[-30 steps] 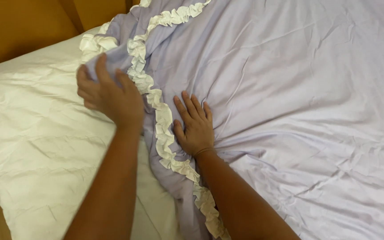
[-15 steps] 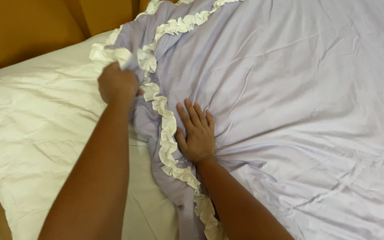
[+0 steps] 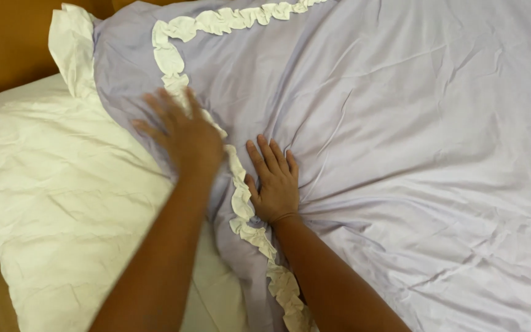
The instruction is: The person spreads a light purple bedsheet with white ruffled edges over a white mattress, smoothing it by hand along the sides and corners. Then the person places a patterned pillow at the head of the bed and adjusts it.
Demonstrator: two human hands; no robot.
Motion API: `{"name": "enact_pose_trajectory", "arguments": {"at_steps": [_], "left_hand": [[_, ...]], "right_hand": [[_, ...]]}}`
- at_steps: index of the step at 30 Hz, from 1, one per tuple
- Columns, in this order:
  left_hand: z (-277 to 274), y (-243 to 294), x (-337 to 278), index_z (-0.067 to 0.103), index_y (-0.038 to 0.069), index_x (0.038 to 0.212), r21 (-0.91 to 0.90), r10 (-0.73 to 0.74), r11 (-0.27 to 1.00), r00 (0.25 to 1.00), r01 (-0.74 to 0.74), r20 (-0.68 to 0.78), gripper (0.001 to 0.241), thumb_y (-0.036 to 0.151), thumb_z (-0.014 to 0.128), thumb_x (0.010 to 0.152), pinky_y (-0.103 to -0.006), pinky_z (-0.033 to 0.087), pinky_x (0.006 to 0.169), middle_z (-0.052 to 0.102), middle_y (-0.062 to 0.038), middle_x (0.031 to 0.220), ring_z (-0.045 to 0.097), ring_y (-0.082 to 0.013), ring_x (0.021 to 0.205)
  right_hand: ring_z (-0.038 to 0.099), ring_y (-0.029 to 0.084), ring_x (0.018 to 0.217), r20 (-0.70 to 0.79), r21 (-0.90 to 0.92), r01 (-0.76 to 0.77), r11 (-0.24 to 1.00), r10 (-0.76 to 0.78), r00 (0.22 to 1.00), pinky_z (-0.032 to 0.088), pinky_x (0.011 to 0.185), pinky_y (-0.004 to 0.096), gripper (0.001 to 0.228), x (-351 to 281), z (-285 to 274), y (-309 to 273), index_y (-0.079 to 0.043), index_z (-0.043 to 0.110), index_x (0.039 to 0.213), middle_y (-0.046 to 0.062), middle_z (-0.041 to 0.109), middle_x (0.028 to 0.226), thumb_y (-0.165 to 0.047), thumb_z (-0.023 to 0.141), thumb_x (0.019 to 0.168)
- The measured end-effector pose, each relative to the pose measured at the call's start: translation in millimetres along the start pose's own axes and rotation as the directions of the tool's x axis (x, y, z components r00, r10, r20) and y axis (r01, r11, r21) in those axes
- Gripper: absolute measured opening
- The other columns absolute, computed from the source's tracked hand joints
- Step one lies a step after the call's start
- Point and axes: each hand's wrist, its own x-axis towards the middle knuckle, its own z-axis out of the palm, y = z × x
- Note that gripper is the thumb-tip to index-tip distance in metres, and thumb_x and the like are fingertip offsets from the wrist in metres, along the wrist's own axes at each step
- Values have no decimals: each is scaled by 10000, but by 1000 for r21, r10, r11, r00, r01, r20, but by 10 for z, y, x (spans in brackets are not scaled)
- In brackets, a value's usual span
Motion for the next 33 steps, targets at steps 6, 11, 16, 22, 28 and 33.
{"name": "enact_pose_trajectory", "arguments": {"at_steps": [6, 11, 16, 22, 28, 33], "left_hand": [[-515, 697, -834, 342, 184, 1581, -416, 35, 906, 968, 74, 249, 644, 403, 463, 987, -837, -152, 996, 103, -265, 1658, -54, -576, 1475], [-180, 468, -972, 473, 208, 1563, -490, 74, 871, 996, -39, 52, 583, 466, 450, 1040, -811, -150, 1082, 184, -176, 1713, -20, -533, 1553], [-193, 436, -911, 466, 188, 1561, -548, 117, 835, 990, -54, 82, 626, 530, 472, 1036, -811, -154, 1080, 181, -167, 1706, -33, -529, 1550], [-175, 465, -841, 424, 191, 1600, -494, 174, 860, 984, -128, 47, 776, 628, 532, 967, -814, -149, 1075, 157, -183, 1711, -59, -544, 1531], [-226, 466, -835, 408, 252, 1591, -436, 179, 895, 970, -90, 167, 818, 674, 569, 908, -823, -163, 1063, 122, -150, 1716, -105, -519, 1527], [-321, 506, -841, 419, 289, 1595, -428, 197, 895, 972, -125, 128, 839, 688, 590, 876, -817, -172, 1059, 128, -163, 1716, -101, -512, 1526]], "right_hand": [[346, 273, 1535, 12, -123, 45, 991, -43, 999, 191, 1240, 528, 615, -24, 225, 171, -148, 467, 1522, 53, 365, 1674, -391, 545, 962], [329, 278, 1528, 40, -141, 57, 988, -52, 998, 179, 1240, 539, 605, -61, 187, 33, -136, 450, 1542, 68, 351, 1671, -360, 513, 984], [301, 283, 1571, 74, -139, 39, 990, -29, 997, 157, 1277, 553, 612, -173, -143, 79, -191, 414, 1604, 65, 334, 1697, -328, 497, 1014], [158, 298, 1547, 322, -270, -61, 961, 150, 935, 74, 1217, 562, 671, -764, -1136, 345, -281, 348, 1585, 66, 235, 1678, -558, 457, 984], [20, 387, 1549, 249, -458, -329, 826, 474, 845, -3, 1146, 696, 762, -1482, -1656, 700, -380, 309, 1582, 36, 137, 1702, -720, 445, 914], [75, 432, 1554, 89, -428, -288, 857, 357, 930, 27, 1139, 746, 744, -1615, -1457, 829, -379, 338, 1591, 13, 148, 1723, -697, 458, 930]]}}
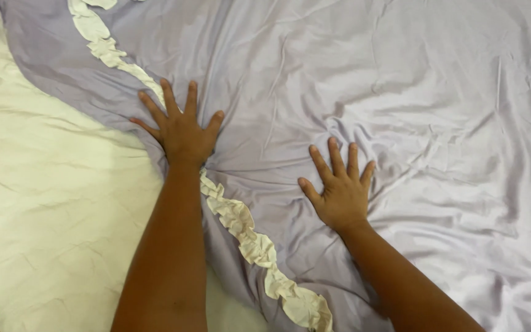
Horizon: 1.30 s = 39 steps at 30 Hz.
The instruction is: The person spreads a light purple bedsheet with white ruffled edges over a white mattress, smoothing it by hand along the sides and corners. Then the person places a patterned pillow at the head of the bed and adjusts it.
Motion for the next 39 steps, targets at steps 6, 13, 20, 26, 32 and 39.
{"name": "enact_pose_trajectory", "arguments": {"at_steps": [6, 13, 20, 26, 32, 39], "left_hand": [[-62, 98, 3, 386, 276, 1611, 96, 42, 994, 998, -47, 51, 768, 655, 505, 954, -814, -154, 1077, 128, -158, 1724, -82, -493, 1548], [-84, 1172, -1086, 316, 244, 1577, 110, 75, 987, 945, -116, 318, 796, 593, 522, 891, -792, -110, 1065, 90, -206, 1668, -67, -523, 1487], [244, 1867, -2591, 345, 137, 1592, 121, 96, 984, 965, -129, 242, 734, 373, 557, 931, -761, -41, 1133, 162, -183, 1695, 21, -501, 1544], [151, 1818, -2494, 297, 126, 1616, -65, 112, 993, 984, -103, 141, 837, 424, 569, 882, -780, -42, 1116, 169, -151, 1689, 28, -480, 1540], [418, 1656, -2506, 311, 178, 1613, -26, 134, 991, 988, -133, 78, 761, 470, 554, 954, -789, -60, 1118, 141, -155, 1712, -8, -475, 1563], [165, 1865, -2460, 265, 286, 1624, 137, 56, 986, 964, -95, 260, 677, 466, 443, 996, -790, -64, 1125, 59, -119, 1724, -78, -457, 1545]], "right_hand": [[85, 433, 1563, -41, -1, 21, 1000, -21, 999, 36, 1158, 755, 742, -6, 128, 37, -355, 340, 1604, 29, 165, 1725, -683, 466, 951], [86, 440, 1560, -26, 4, 22, 1000, -22, 999, 22, 1156, 753, 741, 7, 125, 31, -339, 345, 1605, 50, 173, 1718, -681, 465, 959], [74, 422, 1549, 22, 10, 6, 1000, -6, 1000, 9, 1146, 752, 737, 58, 115, 17, -345, 336, 1591, 53, 171, 1705, -678, 471, 946], [86, 390, 1575, 5, 105, 49, 993, -50, 999, 34, 1198, 704, 706, -37, 3, 87, -336, 332, 1607, 52, 181, 1712, -636, 477, 986], [114, 307, 1597, 80, 198, 183, 963, -202, 976, 68, 1256, 568, 624, -578, -64, 382, -290, 314, 1632, 46, 178, 1734, -502, 406, 1052], [90, 253, 1578, 244, 185, 190, 964, -233, 942, 26, 1253, 503, 645, -1505, -788, 1019, -300, 250, 1622, 0, 158, 1706, -564, 335, 1040]]}}
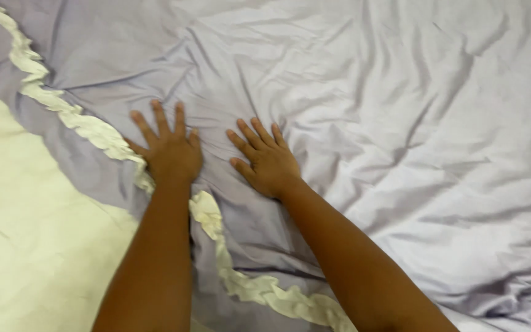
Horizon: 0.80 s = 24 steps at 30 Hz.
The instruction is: The person spreads a light purple bedsheet with white ruffled edges over a white mattress, smoothing it by hand along the sides and corners. Then the person places a patterned pillow at the head of the bed and adjusts it.
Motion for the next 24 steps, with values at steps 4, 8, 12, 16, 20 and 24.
{"name": "enact_pose_trajectory", "arguments": {"at_steps": [4, 8, 12, 16, 20, 24], "left_hand": [[13, 227, -177, 219, 319, 1625, 3, -120, 993, 993, 120, -1, 613, 426, 354, 1036, -804, -55, 1102, 10, -114, 1733, -108, -487, 1538], [-188, 610, -502, 123, 282, 1630, 142, -283, 955, 940, 259, 192, 633, 399, 283, 1028, -829, -56, 1081, -28, -134, 1713, -84, -547, 1505], [-168, 1023, -969, 125, 96, 1633, 221, -244, 960, 898, 172, 365, 779, 403, 388, 967, -796, -3, 1079, 28, -319, 1655, 11, -611, 1473], [-353, 1874, -1684, 188, 92, 1626, 203, -127, 979, 869, 32, 478, 782, 440, 445, 975, -737, 38, 1160, 59, -287, 1669, 31, -586, 1497], [-644, 2397, -2225, 395, 88, 1460, 80, 34, 992, 822, -96, 568, 757, 484, 655, 869, -600, 290, 1113, 290, -230, 1535, 241, -453, 1433], [17, 2289, -2429, 658, 134, 1141, 82, 222, 967, 958, -239, 181, 259, 147, 618, 885, -477, 451, 975, 593, -83, 1245, 525, -306, 1214]], "right_hand": [[81, 243, 1579, 20, -42, -46, 998, 47, 999, 19, 1243, 521, 651, -640, -188, 430, -306, 248, 1618, -22, 157, 1709, -563, 356, 1030], [92, 261, 1574, 53, 24, -77, 997, 76, 996, 59, 1248, 502, 698, -1157, -393, 854, -301, 266, 1615, -7, 171, 1710, -583, 438, 1000], [168, 284, 1572, 32, 171, -22, 985, 17, 999, 114, 1249, 493, 709, -1673, -591, 1260, -221, 387, 1579, 52, 275, 1688, -489, 617, 964], [339, 347, 1492, -159, 291, 105, 951, -60, 986, 274, 1207, 431, 754, -2257, -718, 1532, -84, 467, 1507, 158, 394, 1599, -375, 749, 871], [561, 345, 1223, -326, 128, 88, 988, -42, 944, 434, 1030, 420, 508, -2693, -763, 1659, -43, 631, 1266, 145, 600, 1337, -263, 767, 828], [590, 323, 987, -350, 106, -64, 992, 97, 932, 477, 863, 445, 97, -2829, -488, 1771, -82, 677, 939, 102, 646, 979, -168, 705, 902]]}}
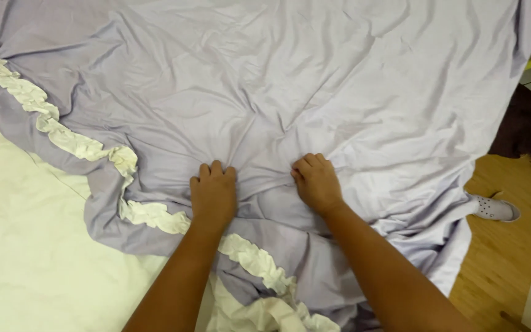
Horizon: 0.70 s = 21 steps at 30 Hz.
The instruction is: The person spreads a light purple bedsheet with white ruffled edges over a white mattress, smoothing it by hand along the sides and corners. Then the person places a patterned pillow at the head of the bed and adjusts it.
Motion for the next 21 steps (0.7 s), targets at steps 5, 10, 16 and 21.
{"name": "enact_pose_trajectory", "arguments": {"at_steps": [5, 10, 16, 21], "left_hand": [[-54, 107, -52, 678, 117, 1130, 116, -56, 992, 996, 47, 70, 232, 153, 598, 915, -476, 444, 965, 627, -54, 1212, 553, -290, 1179], [-298, 389, -253, 684, 117, 1143, 272, -134, 959, 970, 75, 205, 246, 172, 572, 931, -484, 411, 1024, 642, -47, 1199, 568, -259, 1180], [-592, 926, -743, 508, 156, 1444, -194, 11, 979, 930, 65, 367, 729, 427, 756, 815, -544, 395, 1124, 494, -131, 1465, 477, -342, 1366], [-404, 1038, -942, 95, 439, 1631, 19, -15, 1000, 786, 4, 618, 1140, 520, 841, 772, -810, 78, 1138, -190, -152, 1717, -209, -431, 1567]], "right_hand": [[564, 334, 918, 30, -13, 83, 996, -82, 996, 479, 830, 458, 47, -101, 53, 136, -66, 620, 900, 114, 607, 919, -89, 660, 895], [576, 348, 936, 137, 63, 12, 998, -21, 990, 482, 824, 465, 73, -343, -320, 164, -59, 641, 954, 127, 615, 1000, -114, 668, 914], [598, 322, 1034, 127, 23, 14, 1000, -17, 992, 492, 899, 432, 344, -680, -796, 169, -93, 681, 1042, 95, 635, 1100, -134, 719, 703], [555, 306, 1152, 238, -68, -4, 998, 20, 971, 466, 931, 436, 516, -921, -889, 135, -107, 658, 1177, 90, 606, 1208, -148, 748, 670]]}}
